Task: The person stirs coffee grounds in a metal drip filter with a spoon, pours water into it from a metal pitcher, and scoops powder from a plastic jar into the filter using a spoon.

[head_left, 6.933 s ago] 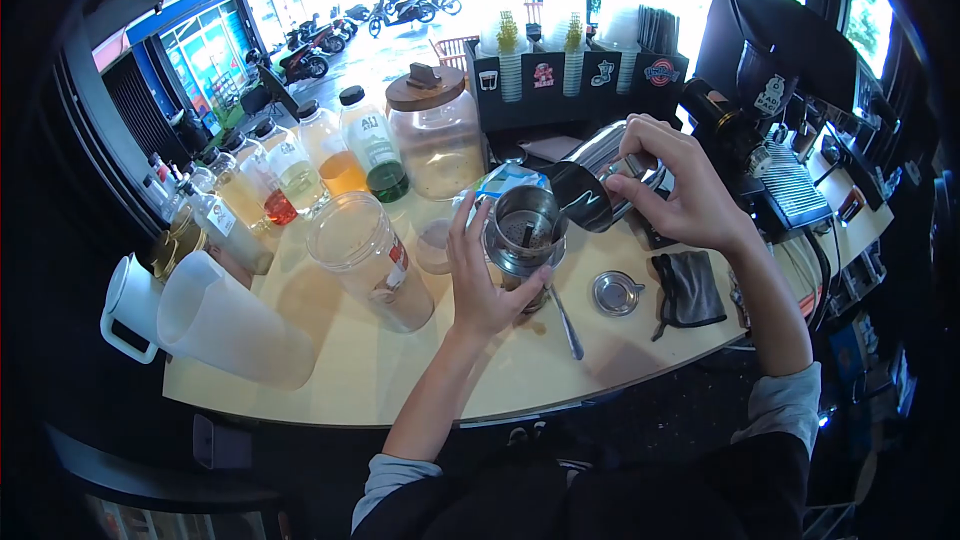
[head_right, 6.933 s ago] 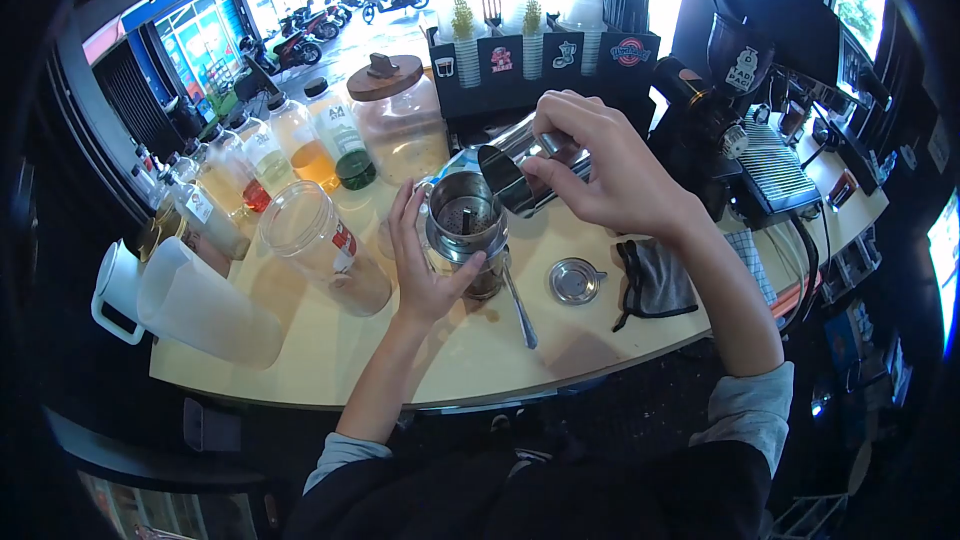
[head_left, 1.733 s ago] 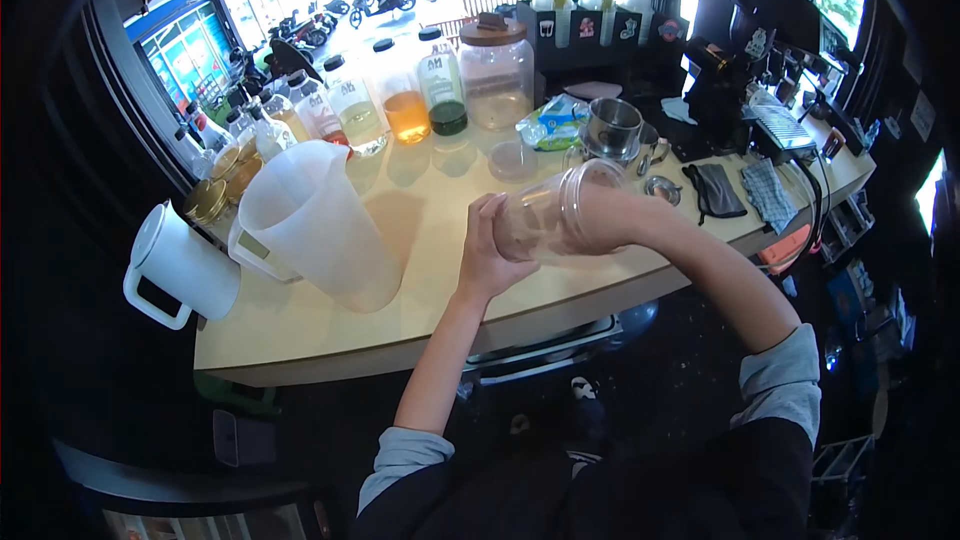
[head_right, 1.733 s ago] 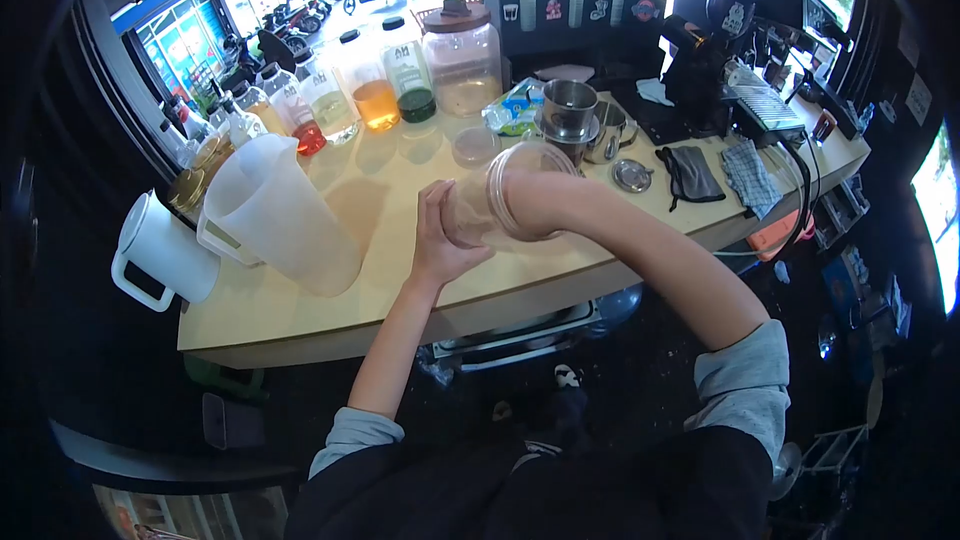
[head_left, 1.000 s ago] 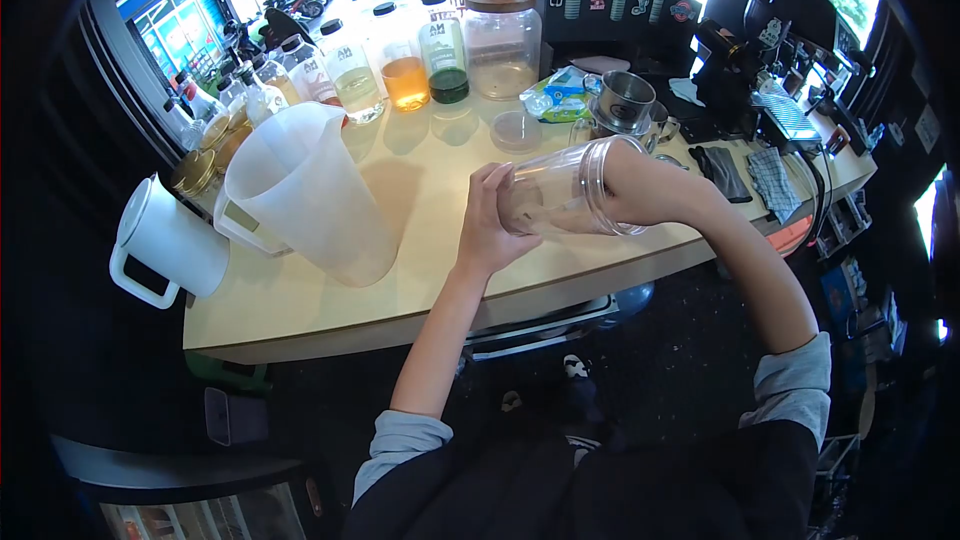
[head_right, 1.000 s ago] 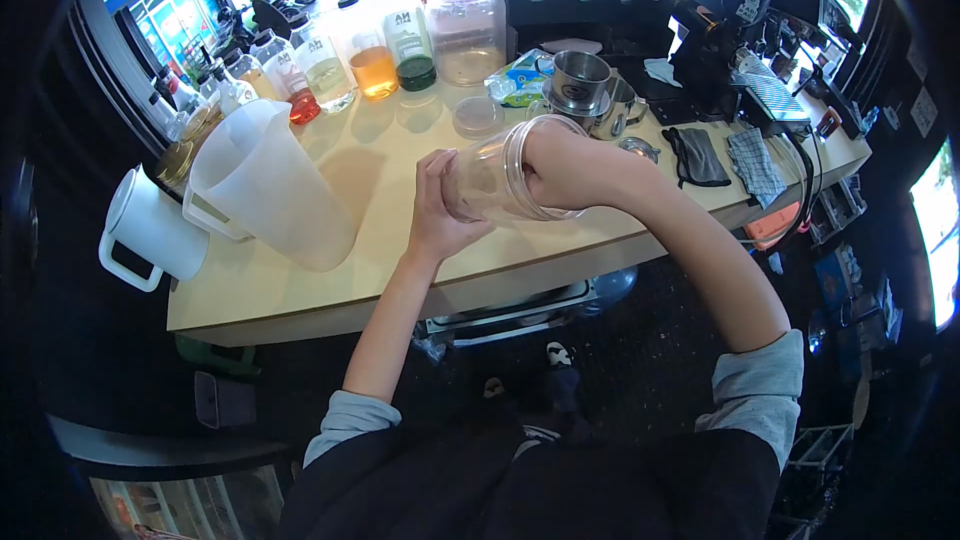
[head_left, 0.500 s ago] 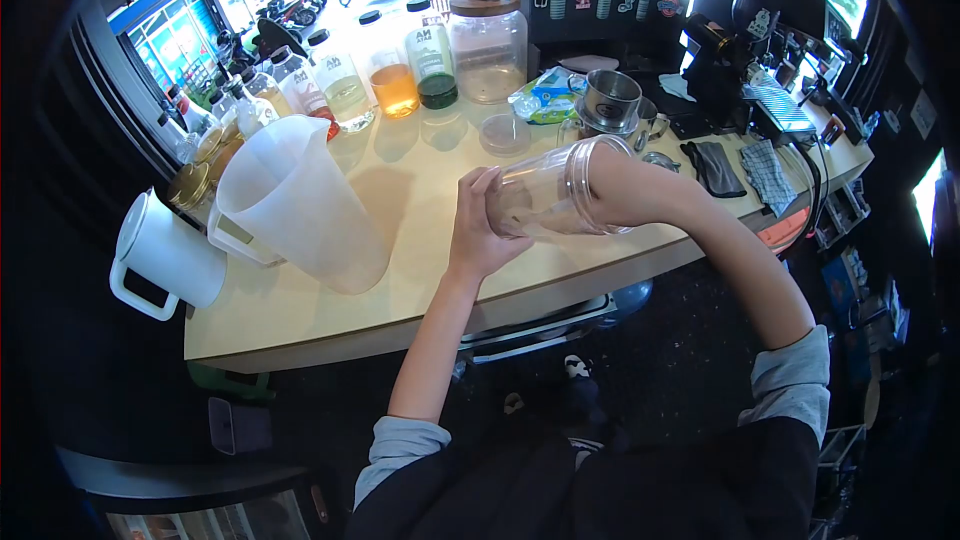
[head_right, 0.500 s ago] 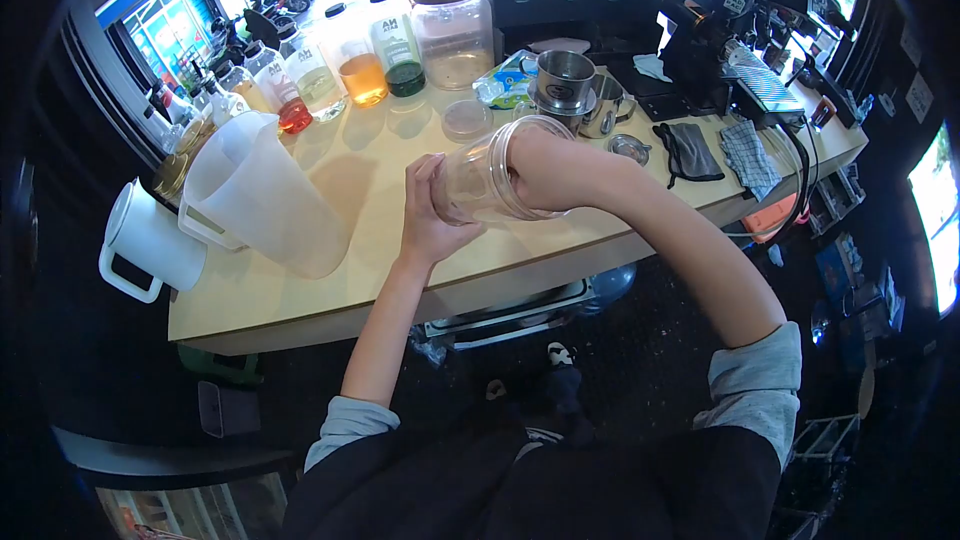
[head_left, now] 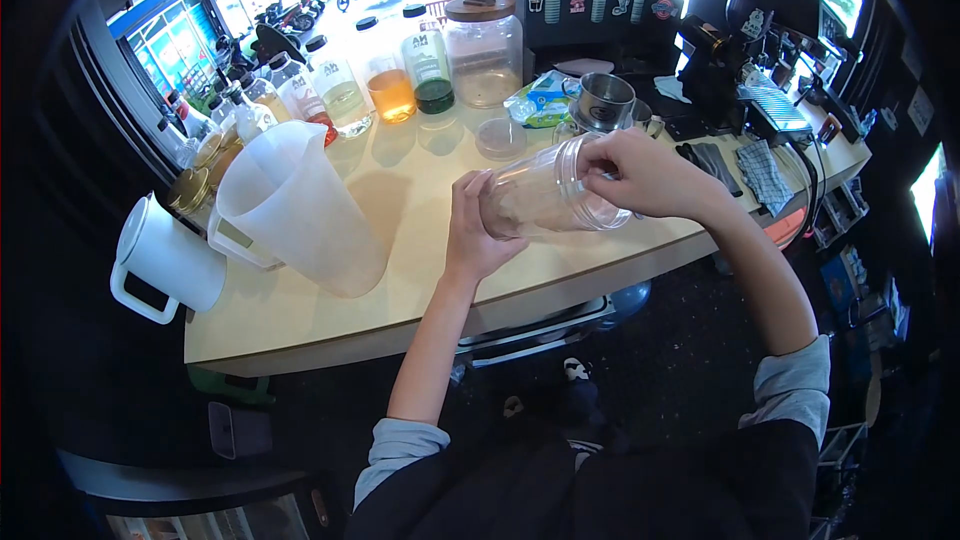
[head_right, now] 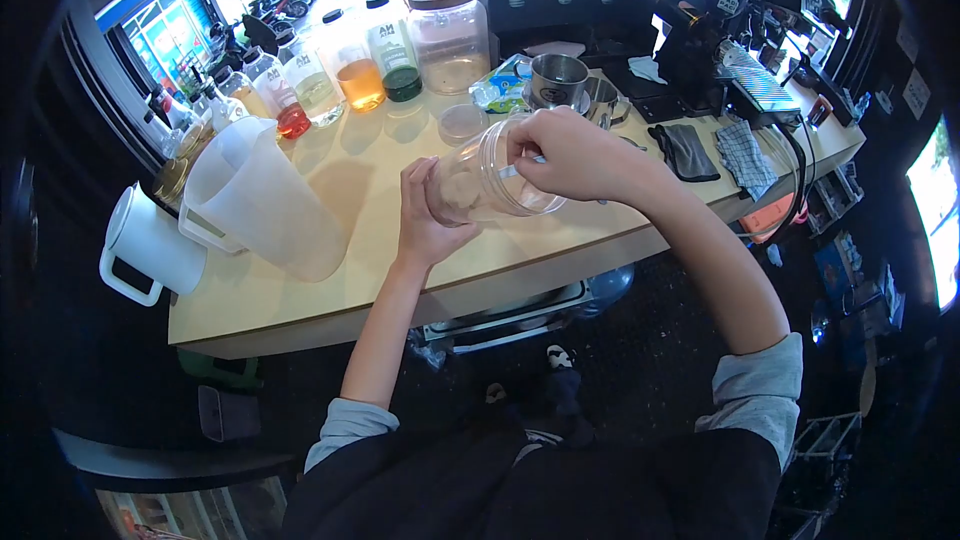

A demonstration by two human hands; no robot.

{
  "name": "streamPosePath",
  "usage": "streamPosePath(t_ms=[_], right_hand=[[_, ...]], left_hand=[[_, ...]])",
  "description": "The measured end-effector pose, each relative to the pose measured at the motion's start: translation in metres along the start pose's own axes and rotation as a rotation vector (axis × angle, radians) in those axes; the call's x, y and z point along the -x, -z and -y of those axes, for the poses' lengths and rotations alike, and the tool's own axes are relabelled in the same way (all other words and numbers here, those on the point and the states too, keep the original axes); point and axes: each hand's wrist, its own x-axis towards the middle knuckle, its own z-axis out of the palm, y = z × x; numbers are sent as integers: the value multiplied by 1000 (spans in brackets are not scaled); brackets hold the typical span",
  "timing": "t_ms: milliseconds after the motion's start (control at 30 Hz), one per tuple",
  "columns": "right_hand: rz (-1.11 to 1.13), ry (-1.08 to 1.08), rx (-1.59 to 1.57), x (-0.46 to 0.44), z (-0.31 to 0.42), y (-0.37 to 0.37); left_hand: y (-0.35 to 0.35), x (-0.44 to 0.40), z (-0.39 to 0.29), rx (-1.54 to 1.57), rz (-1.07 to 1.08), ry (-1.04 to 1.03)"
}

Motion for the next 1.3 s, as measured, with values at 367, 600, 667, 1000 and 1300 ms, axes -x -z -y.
streamPosePath(t_ms=[367,600,667,1000,1300], right_hand=[[14,-31,-107,8,-9,5],[-56,-89,-235,12,-16,18],[-48,-110,-258,14,-14,26],[-107,-170,-406,17,-25,55],[-113,-143,-477,4,-53,80]], left_hand=[[2,0,-1,-40,0,4],[2,0,-1,-64,-27,23],[2,-1,-2,-72,-34,27],[1,0,2,-112,-143,163],[1,-1,8,-229,-200,308]])
